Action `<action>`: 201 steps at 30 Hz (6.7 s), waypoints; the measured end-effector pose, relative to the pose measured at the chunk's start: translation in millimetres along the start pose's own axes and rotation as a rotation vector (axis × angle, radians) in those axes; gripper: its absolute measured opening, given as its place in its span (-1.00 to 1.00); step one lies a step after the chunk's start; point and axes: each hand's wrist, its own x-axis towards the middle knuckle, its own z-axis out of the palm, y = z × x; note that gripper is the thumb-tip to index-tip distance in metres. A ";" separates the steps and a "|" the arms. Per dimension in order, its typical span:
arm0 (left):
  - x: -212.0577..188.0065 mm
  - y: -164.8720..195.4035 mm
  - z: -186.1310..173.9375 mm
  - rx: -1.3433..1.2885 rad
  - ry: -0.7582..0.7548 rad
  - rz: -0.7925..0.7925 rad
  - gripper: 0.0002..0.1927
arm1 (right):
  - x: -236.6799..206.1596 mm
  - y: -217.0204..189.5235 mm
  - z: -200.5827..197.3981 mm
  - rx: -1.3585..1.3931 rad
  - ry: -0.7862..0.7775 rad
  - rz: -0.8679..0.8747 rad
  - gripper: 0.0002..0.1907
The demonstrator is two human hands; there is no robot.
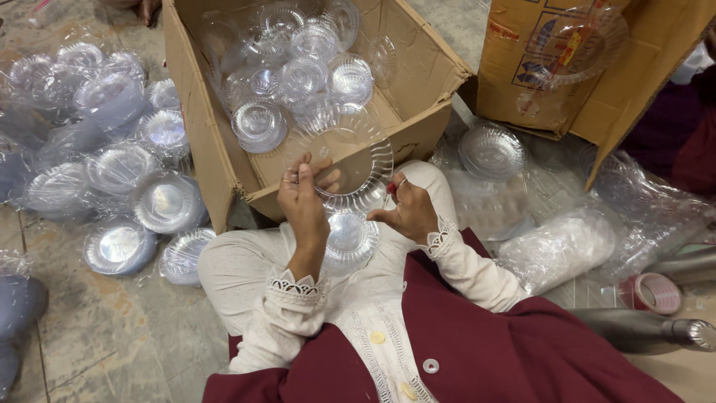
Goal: The person sits on the floor and repeatedly picks up clear plastic plates, marks them with a red marker, and places them into a cardboard box. The person handles the plates one at a time and continues the process throughout the clip.
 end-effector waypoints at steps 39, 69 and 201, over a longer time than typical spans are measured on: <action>5.4 25.5 -19.0 0.074 -0.225 -0.027 -0.65 | 36.3 12.0 -32.5 0.357 0.034 0.209 -0.27; -35.1 17.9 32.3 0.084 -0.100 0.159 -0.67 | 25.9 -11.2 -1.1 0.111 0.098 0.152 -0.25; -77.8 28.4 -164.6 0.277 -0.218 -0.353 -0.53 | 7.8 -99.1 55.6 0.106 -0.923 0.149 0.08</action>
